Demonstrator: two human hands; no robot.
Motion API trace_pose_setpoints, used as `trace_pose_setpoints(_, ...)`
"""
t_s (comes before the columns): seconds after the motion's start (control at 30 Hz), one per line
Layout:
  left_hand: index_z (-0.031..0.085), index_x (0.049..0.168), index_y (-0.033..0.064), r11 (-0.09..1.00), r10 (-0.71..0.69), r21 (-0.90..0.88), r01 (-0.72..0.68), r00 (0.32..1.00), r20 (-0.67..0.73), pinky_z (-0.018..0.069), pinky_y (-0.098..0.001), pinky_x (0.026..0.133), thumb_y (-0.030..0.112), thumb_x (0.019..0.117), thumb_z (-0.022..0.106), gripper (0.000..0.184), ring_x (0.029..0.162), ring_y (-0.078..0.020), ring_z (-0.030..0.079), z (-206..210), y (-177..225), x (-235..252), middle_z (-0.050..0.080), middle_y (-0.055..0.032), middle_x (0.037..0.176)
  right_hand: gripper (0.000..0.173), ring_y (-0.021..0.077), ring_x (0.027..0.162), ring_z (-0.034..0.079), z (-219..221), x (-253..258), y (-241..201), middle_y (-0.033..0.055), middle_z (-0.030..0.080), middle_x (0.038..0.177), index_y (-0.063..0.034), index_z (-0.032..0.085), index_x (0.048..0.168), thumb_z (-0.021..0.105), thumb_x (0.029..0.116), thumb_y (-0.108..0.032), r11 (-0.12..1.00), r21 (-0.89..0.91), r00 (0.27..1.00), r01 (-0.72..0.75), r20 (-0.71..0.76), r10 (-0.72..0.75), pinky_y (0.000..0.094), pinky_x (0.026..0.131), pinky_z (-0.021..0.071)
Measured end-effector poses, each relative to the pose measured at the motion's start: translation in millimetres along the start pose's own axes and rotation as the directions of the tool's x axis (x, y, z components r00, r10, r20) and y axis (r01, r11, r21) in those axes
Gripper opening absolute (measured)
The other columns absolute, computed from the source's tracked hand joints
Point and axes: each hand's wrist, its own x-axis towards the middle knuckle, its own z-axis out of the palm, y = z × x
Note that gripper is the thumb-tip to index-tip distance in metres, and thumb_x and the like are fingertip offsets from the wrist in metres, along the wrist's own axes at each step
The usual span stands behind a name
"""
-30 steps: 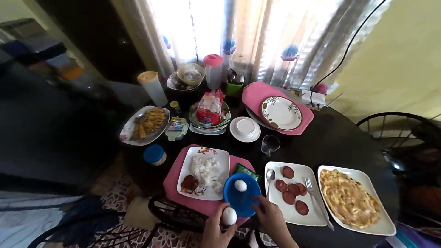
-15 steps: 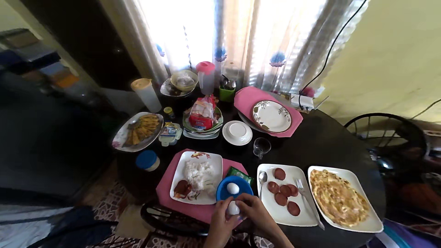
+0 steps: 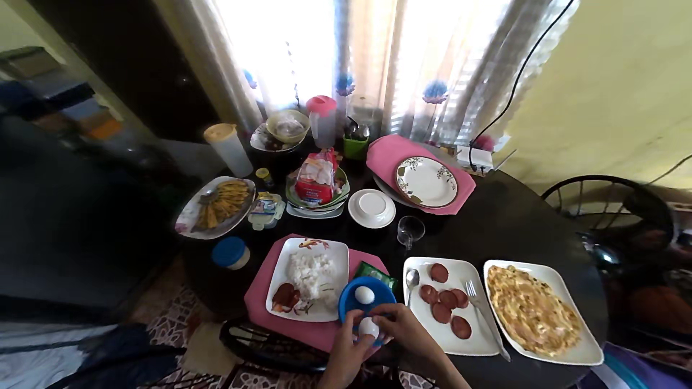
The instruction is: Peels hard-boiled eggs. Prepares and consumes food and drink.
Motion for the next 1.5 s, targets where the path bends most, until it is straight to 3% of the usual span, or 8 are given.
trace_pose_setpoints(0.27, 0.059, 0.133, -0.0024, 0.999, -0.010, 0.050, 0.015, 0.996, -0.090, 0.0579, -0.0433, 0.089, 0.014, 0.0835, 0.080, 0.056, 0.105, -0.0293, 0.067, 3, 1, -3, 0.062, -0.0222, 0.128, 0.022, 0.0097, 0.064, 0.068, 9, 5, 8, 0.0037, 0.071, 0.078, 0.0002, 0.073, 0.103, 0.059, 0.1018, -0.016, 0.998, -0.021, 0.995, 0.054, -0.081, -0.055, 0.0298, 0.066, 0.0610)
trace_pose_setpoints(0.63, 0.053, 0.143, -0.0013, 0.996, -0.043, -0.083, 0.043, 0.999, 0.001, 0.0568, -0.0412, 0.093, 0.014, 0.0960, 0.064, 0.051, 0.109, -0.0271, 0.066, -2, -6, 0, 0.058, -0.0227, 0.136, 0.022, 0.0121, 0.060, 0.067, 11, 10, 9, 0.0053, 0.070, 0.074, -0.0002, 0.071, 0.100, 0.057, 0.1020, -0.017, 0.991, -0.130, 0.987, 0.009, -0.156, -0.030, 0.0314, 0.064, 0.0599)
trace_pose_setpoints(0.8, 0.040, 0.149, 0.0001, 0.961, -0.088, -0.262, 0.092, 0.996, 0.027, 0.0576, -0.0405, 0.089, 0.008, 0.0975, 0.057, 0.055, 0.109, -0.0264, 0.066, -6, 0, 0, 0.052, -0.0220, 0.143, 0.028, 0.0385, 0.116, 0.066, 23, 23, -4, 0.0198, 0.069, 0.123, -0.0018, 0.073, 0.117, 0.050, 0.1041, -0.010, 0.688, -0.713, 0.990, -0.138, -0.112, 0.083, 0.0585, 0.096, 0.0526)
trace_pose_setpoints(1.0, 0.038, 0.147, -0.0012, 0.910, -0.139, -0.389, 0.141, 0.990, 0.032, 0.0583, -0.0371, 0.080, 0.010, 0.1045, 0.046, 0.045, 0.098, -0.0222, 0.067, -8, -1, -1, 0.058, -0.0189, 0.129, 0.033, 0.0458, 0.130, 0.054, 37, 43, -9, 0.0253, 0.062, 0.135, 0.0073, 0.068, 0.121, 0.047, 0.0957, 0.012, 0.441, -0.890, 0.956, -0.114, 0.022, 0.292, 0.0617, 0.098, 0.0490)
trace_pose_setpoints(1.17, 0.040, 0.144, 0.0013, 0.821, -0.170, -0.541, 0.186, 0.982, 0.080, 0.0568, -0.0316, 0.075, 0.013, 0.1073, 0.040, 0.038, 0.087, -0.0161, 0.067, -10, -1, -4, 0.065, -0.0105, 0.110, 0.028, 0.0404, 0.124, 0.061, 16, 36, -11, 0.0196, 0.066, 0.131, -0.0049, 0.073, 0.120, 0.054, 0.1039, -0.018, 0.683, -0.702, 0.969, -0.200, -0.038, 0.245, 0.0637, 0.101, 0.0484)
trace_pose_setpoints(1.27, 0.041, 0.142, -0.0003, 0.855, -0.178, -0.479, 0.198, 0.980, 0.087, 0.0555, -0.0302, 0.074, 0.016, 0.1032, 0.049, 0.043, 0.086, -0.0145, 0.065, -9, -4, -2, 0.064, -0.0114, 0.112, 0.034, 0.0255, 0.094, 0.070, 5, 27, 1, 0.0159, 0.073, 0.106, -0.0009, 0.072, 0.117, 0.050, 0.1076, -0.025, 0.954, -0.292, 0.998, -0.066, -0.016, 0.064, 0.0461, 0.089, 0.0561)
trace_pose_setpoints(1.37, 0.045, 0.139, -0.0030, 0.905, -0.191, -0.384, 0.184, 0.981, 0.022, 0.0559, -0.0286, 0.071, 0.016, 0.1006, 0.060, 0.045, 0.079, -0.0128, 0.064, -3, -7, 3, 0.064, -0.0128, 0.107, 0.035, 0.0104, 0.069, 0.063, 12, 17, 6, 0.0063, 0.070, 0.093, -0.0027, 0.070, 0.120, 0.053, 0.1064, -0.029, 0.999, 0.026, 0.999, -0.035, -0.003, 0.035, 0.0300, 0.064, 0.0548)
trace_pose_setpoints(1.5, 0.051, 0.137, -0.0054, 0.960, -0.144, -0.246, 0.137, 0.989, -0.013, 0.0582, -0.0325, 0.076, 0.017, 0.0971, 0.064, 0.047, 0.086, -0.0188, 0.066, -1, -10, 7, 0.059, -0.0195, 0.118, 0.035, 0.0174, 0.082, 0.069, 22, 12, 9, 0.0116, 0.072, 0.104, -0.0023, 0.068, 0.125, 0.056, 0.1051, -0.028, 0.984, 0.151, 0.993, -0.093, -0.056, 0.102, 0.0373, 0.071, 0.0593)
